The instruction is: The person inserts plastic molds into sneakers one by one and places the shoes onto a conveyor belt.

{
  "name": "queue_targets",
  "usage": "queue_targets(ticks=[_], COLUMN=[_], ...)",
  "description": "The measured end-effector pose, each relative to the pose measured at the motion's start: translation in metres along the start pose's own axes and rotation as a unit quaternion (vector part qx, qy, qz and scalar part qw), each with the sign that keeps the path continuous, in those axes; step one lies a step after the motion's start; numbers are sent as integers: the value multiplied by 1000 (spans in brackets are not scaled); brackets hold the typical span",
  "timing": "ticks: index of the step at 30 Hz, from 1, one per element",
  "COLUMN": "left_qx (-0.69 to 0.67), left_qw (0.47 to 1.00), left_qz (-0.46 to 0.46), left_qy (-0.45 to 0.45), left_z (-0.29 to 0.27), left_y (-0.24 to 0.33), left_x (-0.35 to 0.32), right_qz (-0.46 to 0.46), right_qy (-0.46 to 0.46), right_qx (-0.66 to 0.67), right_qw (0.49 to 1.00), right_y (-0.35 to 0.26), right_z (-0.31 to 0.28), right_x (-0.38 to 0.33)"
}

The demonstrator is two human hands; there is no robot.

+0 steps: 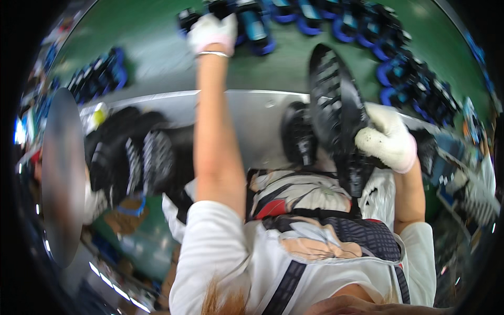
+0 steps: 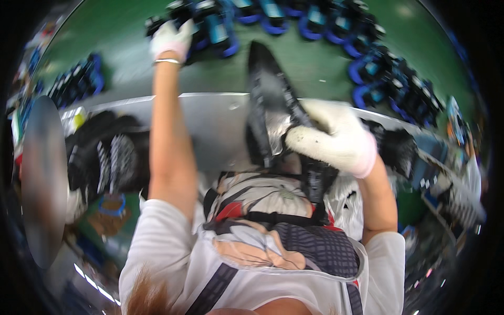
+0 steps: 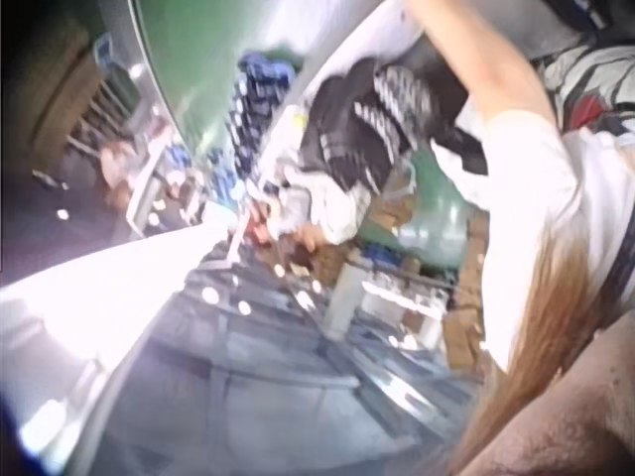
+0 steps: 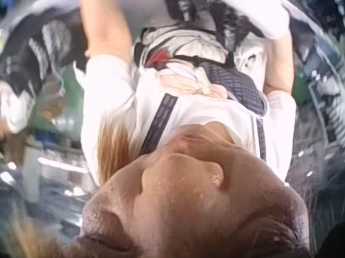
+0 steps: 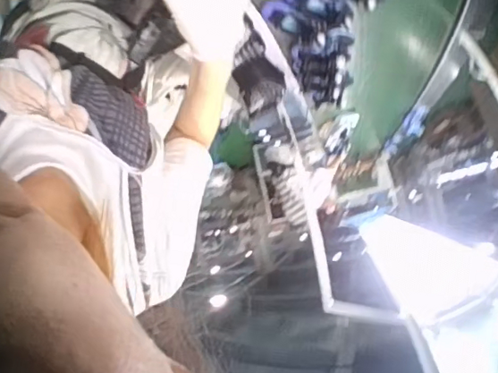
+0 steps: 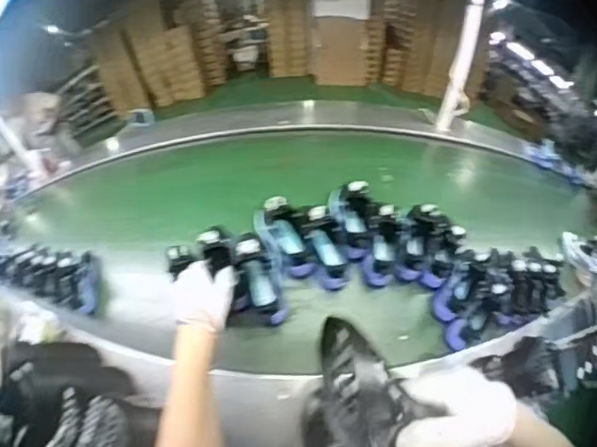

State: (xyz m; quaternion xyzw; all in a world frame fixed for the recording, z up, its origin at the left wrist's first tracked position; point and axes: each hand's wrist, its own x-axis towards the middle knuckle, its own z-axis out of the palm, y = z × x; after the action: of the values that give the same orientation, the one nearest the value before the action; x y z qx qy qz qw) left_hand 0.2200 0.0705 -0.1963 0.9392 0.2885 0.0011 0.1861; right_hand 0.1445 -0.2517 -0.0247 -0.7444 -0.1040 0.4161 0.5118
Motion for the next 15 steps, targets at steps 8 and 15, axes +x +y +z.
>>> queue_targets(ticks=[8, 15], left_qx=[-641, -631], left_qw=[756, 773], left_qz=[-6, -54], left_qy=[-132, -3], left_z=[-164, -238], left_y=[-9, -113], left_x=[-231, -255], right_qz=[-244, -364], right_qy=[72, -56], right_qx=[-390, -303], right_qw=[885, 879], right_y=[-35, -39], right_z=[106, 157], right_x=[36, 50])
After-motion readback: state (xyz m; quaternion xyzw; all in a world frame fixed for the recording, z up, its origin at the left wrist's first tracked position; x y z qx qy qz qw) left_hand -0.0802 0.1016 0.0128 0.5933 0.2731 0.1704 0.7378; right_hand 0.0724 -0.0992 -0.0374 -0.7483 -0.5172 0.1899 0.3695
